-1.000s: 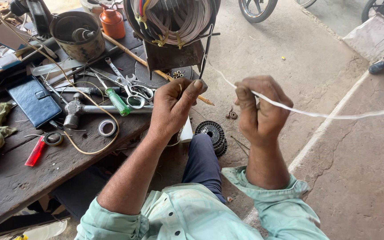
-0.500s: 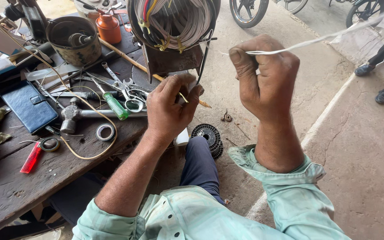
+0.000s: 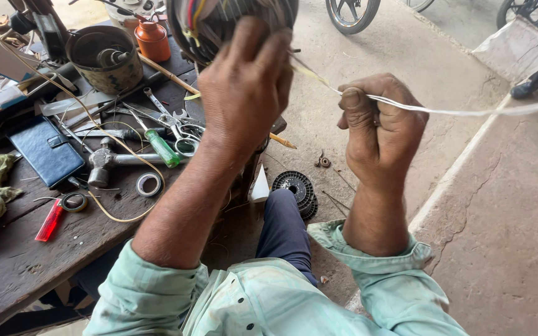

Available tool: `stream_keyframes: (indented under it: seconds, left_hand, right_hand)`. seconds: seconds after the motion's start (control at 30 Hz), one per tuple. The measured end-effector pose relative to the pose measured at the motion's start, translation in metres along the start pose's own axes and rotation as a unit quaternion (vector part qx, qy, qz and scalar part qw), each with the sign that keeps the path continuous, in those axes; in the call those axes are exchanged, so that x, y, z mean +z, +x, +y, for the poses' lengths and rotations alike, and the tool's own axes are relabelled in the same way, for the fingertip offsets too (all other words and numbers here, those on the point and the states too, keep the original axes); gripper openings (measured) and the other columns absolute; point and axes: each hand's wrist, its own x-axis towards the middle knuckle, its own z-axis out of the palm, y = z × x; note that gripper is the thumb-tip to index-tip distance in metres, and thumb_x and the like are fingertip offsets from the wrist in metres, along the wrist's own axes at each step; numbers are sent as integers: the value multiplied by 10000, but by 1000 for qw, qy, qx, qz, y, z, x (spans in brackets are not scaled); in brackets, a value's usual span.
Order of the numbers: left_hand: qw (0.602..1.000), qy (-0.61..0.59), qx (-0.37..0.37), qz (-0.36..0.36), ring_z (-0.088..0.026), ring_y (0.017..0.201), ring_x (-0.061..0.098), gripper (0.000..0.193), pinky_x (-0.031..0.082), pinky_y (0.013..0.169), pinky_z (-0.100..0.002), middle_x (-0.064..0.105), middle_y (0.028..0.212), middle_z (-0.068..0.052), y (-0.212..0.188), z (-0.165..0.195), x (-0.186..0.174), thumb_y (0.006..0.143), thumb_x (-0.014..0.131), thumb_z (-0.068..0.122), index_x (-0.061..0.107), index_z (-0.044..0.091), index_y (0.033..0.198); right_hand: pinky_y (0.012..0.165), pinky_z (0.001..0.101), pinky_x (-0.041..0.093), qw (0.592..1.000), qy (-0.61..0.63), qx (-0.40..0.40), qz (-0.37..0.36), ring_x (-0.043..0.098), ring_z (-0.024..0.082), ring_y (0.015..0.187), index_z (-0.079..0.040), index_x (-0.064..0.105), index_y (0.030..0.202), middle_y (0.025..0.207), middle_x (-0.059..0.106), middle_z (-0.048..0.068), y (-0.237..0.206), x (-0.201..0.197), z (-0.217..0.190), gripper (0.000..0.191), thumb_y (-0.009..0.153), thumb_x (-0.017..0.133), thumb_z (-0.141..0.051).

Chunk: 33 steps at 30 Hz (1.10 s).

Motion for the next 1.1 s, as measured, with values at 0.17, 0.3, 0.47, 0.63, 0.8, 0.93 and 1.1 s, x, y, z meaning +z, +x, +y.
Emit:
stream_keyframes:
  seconds: [0.17, 0.3, 0.47, 0.63, 0.8, 0.93, 1.1]
  left_hand:
    - [998, -7, 3, -60, -192, 870, 737, 147, 612, 616, -290, 657, 1158, -52, 8, -1, -11, 1028, 726, 99, 700, 138, 1167]
    - [982, 108, 144, -61, -190, 795, 736, 250, 599, 523, -235, 670, 1071, -78, 14, 8, -28, 901, 728, 132, 759, 215, 1135]
    - [950, 177, 189, -176, -109, 608, 699, 168, 573, 449, -238, 736, 1013, -73, 35, 8, -32, 975, 721, 106, 774, 168, 1123]
    - [921, 192, 150, -304, -129, 619, 708, 130, 585, 533, -319, 758, 777, -63, 57, -1, -30, 1002, 701, 64, 773, 166, 1039]
    - [946, 95, 151, -270, -184, 690, 726, 191, 595, 603, -371, 757, 827, -60, 56, -7, -36, 943, 751, 35, 773, 167, 1080]
    - [954, 97, 165, -231, -212, 737, 745, 304, 606, 641, -378, 763, 869, -75, 51, -18, -39, 824, 771, 24, 773, 160, 1097]
    - [959, 53, 155, -233, -242, 792, 759, 288, 610, 677, -395, 769, 921, -107, 48, -27, -37, 863, 764, 5, 761, 133, 1122]
  right_hand:
    - [519, 218, 462, 1000, -10, -25, -7, 633, 97, 588, -8, 681, 1032, 862, 680, 56, 1, -1, 6, 205, 1145, 649, -176]
    - [560, 260, 447, 998, -53, -38, -5, 615, 127, 628, -23, 668, 1019, 849, 663, 64, 0, -5, 2, 159, 1135, 674, -132]
    - [608, 319, 496, 994, -93, -54, -4, 660, 182, 721, -38, 658, 1061, 913, 676, 90, -8, 0, 1, 99, 1112, 700, -111]
    - [604, 353, 539, 991, -116, -65, -8, 689, 203, 737, -50, 636, 1090, 947, 683, 107, -19, 16, 3, 121, 1045, 728, -115]
    - [587, 389, 501, 989, -132, -62, -2, 664, 227, 714, -47, 628, 1080, 907, 657, 111, -15, 19, 6, 111, 1046, 714, -107]
    - [561, 398, 474, 989, -137, -63, 2, 644, 234, 670, -50, 653, 1052, 834, 641, 95, -4, 21, 5, 68, 1047, 705, -93]
    - [608, 362, 506, 991, -102, -90, 6, 676, 226, 702, -23, 637, 1056, 868, 662, 96, 6, 21, 7, 112, 1101, 669, -121]
